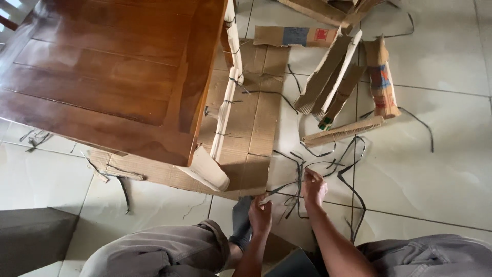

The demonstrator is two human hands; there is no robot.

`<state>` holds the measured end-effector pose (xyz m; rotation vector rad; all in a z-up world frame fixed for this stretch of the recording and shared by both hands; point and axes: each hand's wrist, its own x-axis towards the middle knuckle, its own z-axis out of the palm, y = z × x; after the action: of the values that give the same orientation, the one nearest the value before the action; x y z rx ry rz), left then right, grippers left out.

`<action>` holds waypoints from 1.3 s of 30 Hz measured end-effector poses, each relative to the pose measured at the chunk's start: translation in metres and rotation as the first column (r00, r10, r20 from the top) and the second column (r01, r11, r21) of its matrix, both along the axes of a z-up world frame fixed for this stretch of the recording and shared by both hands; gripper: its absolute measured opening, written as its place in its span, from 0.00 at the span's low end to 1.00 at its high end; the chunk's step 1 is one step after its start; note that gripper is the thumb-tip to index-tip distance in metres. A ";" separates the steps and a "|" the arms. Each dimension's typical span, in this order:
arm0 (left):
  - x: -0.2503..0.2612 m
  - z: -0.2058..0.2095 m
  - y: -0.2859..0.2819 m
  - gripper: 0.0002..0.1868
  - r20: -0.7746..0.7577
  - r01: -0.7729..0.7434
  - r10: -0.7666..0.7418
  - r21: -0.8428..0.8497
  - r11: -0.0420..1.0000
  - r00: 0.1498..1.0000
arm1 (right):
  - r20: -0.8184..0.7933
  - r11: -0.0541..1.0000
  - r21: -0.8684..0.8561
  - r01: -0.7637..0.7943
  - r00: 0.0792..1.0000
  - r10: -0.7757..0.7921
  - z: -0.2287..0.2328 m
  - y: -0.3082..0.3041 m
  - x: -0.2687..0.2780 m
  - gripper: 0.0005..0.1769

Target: Securing cardboard packaging to the legs of a wooden chair using plastic ties

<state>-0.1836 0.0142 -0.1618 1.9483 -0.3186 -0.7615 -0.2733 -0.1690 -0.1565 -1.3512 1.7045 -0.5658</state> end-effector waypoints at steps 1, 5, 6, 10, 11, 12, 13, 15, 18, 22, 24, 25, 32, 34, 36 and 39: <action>-0.001 -0.007 -0.001 0.17 -0.003 -0.002 0.002 -0.005 1.000 1.000 | -0.003 1.000 -0.005 -0.002 1.000 0.002 -0.003 -0.003 -0.003 0.13; -0.005 -0.023 -0.001 0.18 -0.043 -0.013 0.014 0.021 1.000 0.999 | 0.000 0.991 -0.049 -0.123 0.992 0.123 -0.011 -0.004 -0.009 0.12; -0.006 -0.025 -0.001 0.19 -0.050 -0.012 0.012 0.008 1.000 0.999 | -0.201 0.959 -0.033 -0.281 0.942 0.269 -0.012 -0.003 -0.010 0.15; -0.007 -0.007 -0.005 0.17 -0.118 -0.020 0.023 0.025 0.999 0.993 | -0.338 0.920 0.116 -0.374 0.856 0.391 -0.004 0.011 -0.010 0.14; -0.007 -0.010 -0.004 0.19 -0.107 -0.046 0.047 0.015 0.999 0.993 | -0.408 0.906 0.080 -0.415 0.816 0.409 -0.003 0.016 -0.010 0.16; -0.008 -0.013 -0.003 0.20 -0.096 -0.072 0.072 0.005 0.997 0.993 | -0.476 0.888 0.046 -0.457 0.772 0.421 -0.003 0.020 -0.011 0.19; -0.006 -0.011 -0.002 0.20 -0.093 -0.076 0.076 0.008 0.997 0.993 | -0.473 0.886 0.048 -0.461 0.771 0.426 0.000 0.019 -0.010 0.19; -0.004 -0.006 -0.001 0.18 -0.044 -0.004 0.007 0.076 0.997 0.999 | -0.560 0.883 0.095 -0.460 0.709 0.429 0.005 0.018 -0.008 0.17; -0.005 -0.021 0.001 0.19 -0.113 -0.015 0.017 0.017 1.000 0.993 | -0.568 0.877 0.075 -0.474 0.703 0.429 0.018 0.014 -0.002 0.17; 0.000 -0.003 0.000 0.21 -0.118 0.036 -0.027 0.077 0.996 0.993 | -0.606 0.876 0.109 -0.469 0.667 0.433 0.002 0.012 -0.008 0.14; -0.002 -0.006 -0.002 0.17 -0.081 -0.005 0.008 0.041 0.999 0.997 | -0.599 0.881 0.125 -0.457 0.673 0.434 0.000 0.011 -0.008 0.12; -0.001 -0.002 -0.003 0.17 -0.081 -0.005 0.008 0.041 0.999 0.997 | -0.599 0.881 0.125 -0.456 0.673 0.434 0.000 0.011 -0.011 0.12; 0.003 0.034 -0.015 0.14 -0.064 0.059 -0.058 0.007 0.998 0.996 | -0.260 0.937 0.025 -0.350 0.902 0.344 0.000 0.016 -0.024 0.15; 0.004 0.030 -0.024 0.16 -0.128 0.071 -0.068 0.022 0.997 0.989 | -0.175 0.928 -0.078 -0.365 0.921 0.348 0.007 0.016 -0.023 0.14; 0.001 0.005 -0.033 0.14 -0.045 0.054 -0.057 -0.067 0.996 0.997 | -0.041 0.952 -0.050 -0.302 0.953 0.300 0.022 0.018 -0.019 0.13; -0.001 0.016 -0.044 0.19 -0.377 -0.075 -0.060 -0.334 0.940 0.924 | 0.121 0.945 -0.079 -0.318 0.938 0.326 0.036 0.020 -0.015 0.10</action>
<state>-0.1849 -0.0302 -0.1456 1.4345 -0.1882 -0.9908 -0.2882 -0.1493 -0.1206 -1.5597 1.3313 -0.5059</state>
